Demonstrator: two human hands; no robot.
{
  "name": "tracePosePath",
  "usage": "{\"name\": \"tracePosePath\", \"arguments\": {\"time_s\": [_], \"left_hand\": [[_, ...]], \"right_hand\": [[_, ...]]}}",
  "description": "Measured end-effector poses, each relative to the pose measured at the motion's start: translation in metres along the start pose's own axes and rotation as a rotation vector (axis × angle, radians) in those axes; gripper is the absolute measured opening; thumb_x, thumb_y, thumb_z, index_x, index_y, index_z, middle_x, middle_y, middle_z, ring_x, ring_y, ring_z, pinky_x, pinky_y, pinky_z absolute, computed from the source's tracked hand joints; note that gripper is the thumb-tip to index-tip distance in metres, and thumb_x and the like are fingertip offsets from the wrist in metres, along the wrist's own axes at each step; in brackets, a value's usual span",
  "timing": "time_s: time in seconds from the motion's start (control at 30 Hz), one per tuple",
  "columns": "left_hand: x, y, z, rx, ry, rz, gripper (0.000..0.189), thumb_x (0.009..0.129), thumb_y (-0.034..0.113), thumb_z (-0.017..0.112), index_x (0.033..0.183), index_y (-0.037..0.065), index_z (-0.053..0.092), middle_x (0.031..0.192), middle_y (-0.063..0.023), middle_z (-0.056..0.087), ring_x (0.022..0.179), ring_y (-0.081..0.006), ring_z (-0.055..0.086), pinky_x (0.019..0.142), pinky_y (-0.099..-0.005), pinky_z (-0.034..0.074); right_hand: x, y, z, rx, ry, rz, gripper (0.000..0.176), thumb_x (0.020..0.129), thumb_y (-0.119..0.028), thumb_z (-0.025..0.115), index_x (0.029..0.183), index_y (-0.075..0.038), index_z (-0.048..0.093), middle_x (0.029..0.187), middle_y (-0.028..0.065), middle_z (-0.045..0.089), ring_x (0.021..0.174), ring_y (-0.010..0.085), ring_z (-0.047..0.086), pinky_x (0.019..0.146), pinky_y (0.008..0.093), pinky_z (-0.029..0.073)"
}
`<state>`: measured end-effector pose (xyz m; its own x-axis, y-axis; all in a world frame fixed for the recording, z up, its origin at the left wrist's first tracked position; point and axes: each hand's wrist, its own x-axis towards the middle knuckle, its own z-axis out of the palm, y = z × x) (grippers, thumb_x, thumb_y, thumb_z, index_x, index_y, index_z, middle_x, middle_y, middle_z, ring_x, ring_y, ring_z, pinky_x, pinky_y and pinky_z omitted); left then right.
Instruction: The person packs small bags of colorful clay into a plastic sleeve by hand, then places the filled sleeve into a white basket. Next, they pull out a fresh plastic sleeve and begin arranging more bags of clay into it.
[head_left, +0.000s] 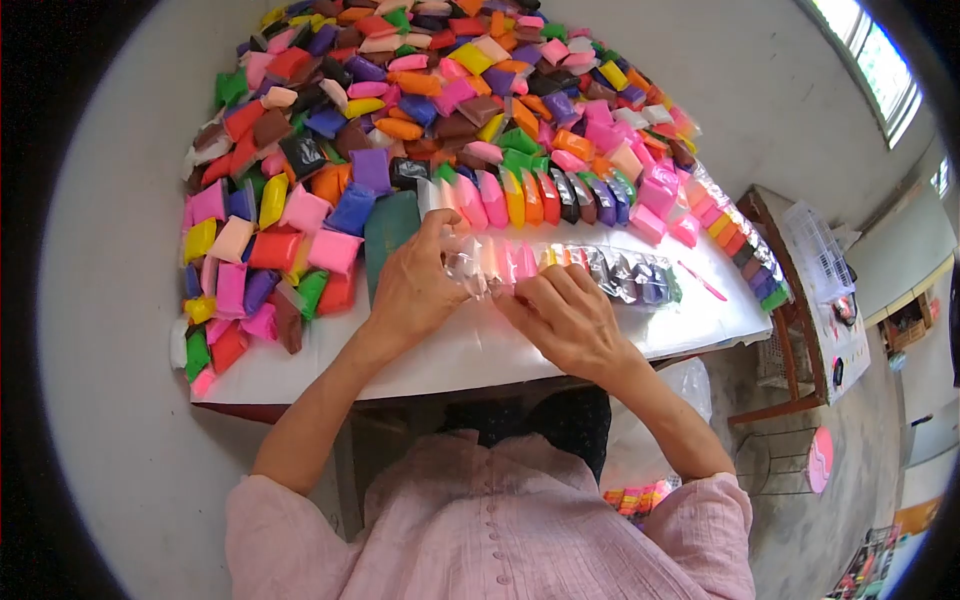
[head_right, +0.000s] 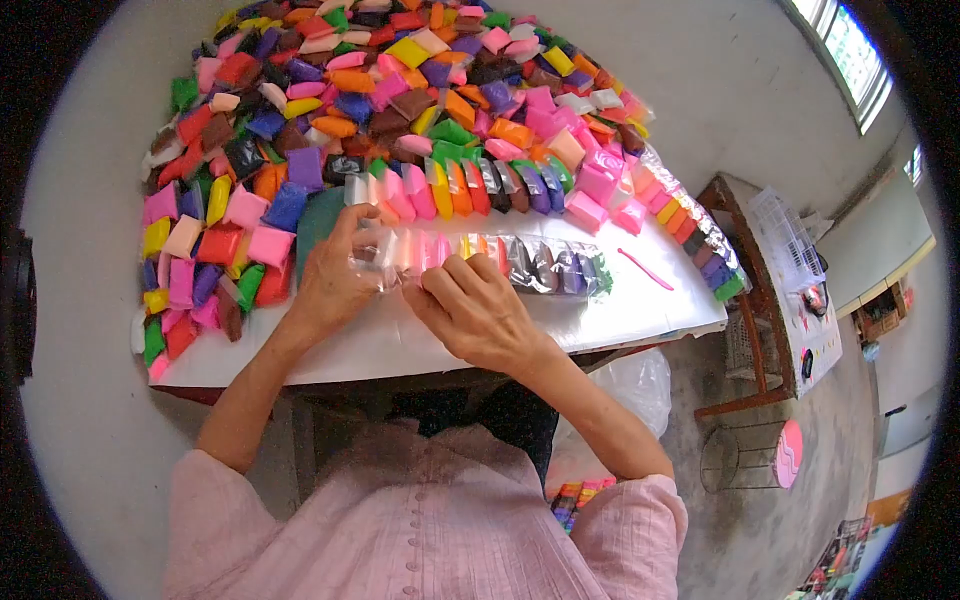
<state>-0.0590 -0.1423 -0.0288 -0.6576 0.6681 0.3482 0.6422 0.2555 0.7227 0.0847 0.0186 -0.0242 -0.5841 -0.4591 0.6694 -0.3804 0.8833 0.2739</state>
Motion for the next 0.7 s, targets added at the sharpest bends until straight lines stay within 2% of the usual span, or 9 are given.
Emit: {"name": "tracePosePath", "arguments": {"time_s": [0.2,0.4,0.5,0.6,0.7], "left_hand": [[0.003,0.004,0.000,0.004,-0.007,-0.020,0.060,0.069,0.028,0.084,0.115,0.006,0.053,0.100,-0.0157,0.070,0.091,-0.0345,0.067,0.077,-0.0428,0.051],[0.003,-0.003,0.001,0.081,0.009,0.015,0.066,0.068,0.043,0.086,0.113,0.006,0.056,0.095,-0.0147,0.069,0.089,-0.0331,0.067,0.076,-0.0428,0.051],[0.003,-0.001,0.000,0.105,0.013,0.064,0.056,0.072,0.025,0.085,0.117,0.006,0.057,0.100,-0.0144,0.072,0.090,-0.0284,0.071,0.078,-0.0390,0.054],[0.006,0.003,-0.007,0.029,-0.118,-0.054,0.057,0.072,0.022,0.084,0.120,0.006,0.056,0.105,-0.0113,0.070,0.095,-0.0244,0.069,0.080,-0.0379,0.053],[0.007,-0.001,-0.016,-0.185,-0.218,-0.015,0.060,0.074,0.014,0.079,0.128,0.006,0.054,0.116,-0.0103,0.066,0.107,-0.0229,0.065,0.090,-0.0357,0.050]], "right_hand": [[-0.001,0.006,-0.001,-0.154,-0.095,-0.152,0.036,0.075,-0.018,0.061,0.106,0.000,0.065,0.093,0.0049,0.054,0.086,0.0189,0.054,0.074,0.0329,0.045],[-0.004,0.012,0.000,-0.185,-0.116,-0.221,0.038,0.077,-0.020,0.061,0.109,0.000,0.065,0.095,0.0040,0.054,0.088,0.0166,0.054,0.074,0.0317,0.045],[-0.005,0.014,0.002,-0.202,-0.140,-0.230,0.038,0.077,-0.020,0.060,0.110,-0.001,0.065,0.097,0.0032,0.054,0.089,0.0160,0.053,0.074,0.0311,0.045],[-0.005,0.016,0.001,-0.210,-0.158,-0.241,0.039,0.077,-0.021,0.060,0.111,-0.002,0.065,0.099,0.0025,0.054,0.090,0.0158,0.053,0.075,0.0306,0.044],[-0.005,0.019,0.001,-0.209,-0.162,-0.251,0.041,0.077,-0.022,0.060,0.112,-0.002,0.064,0.100,0.0024,0.054,0.090,0.0159,0.053,0.076,0.0303,0.044]]}}
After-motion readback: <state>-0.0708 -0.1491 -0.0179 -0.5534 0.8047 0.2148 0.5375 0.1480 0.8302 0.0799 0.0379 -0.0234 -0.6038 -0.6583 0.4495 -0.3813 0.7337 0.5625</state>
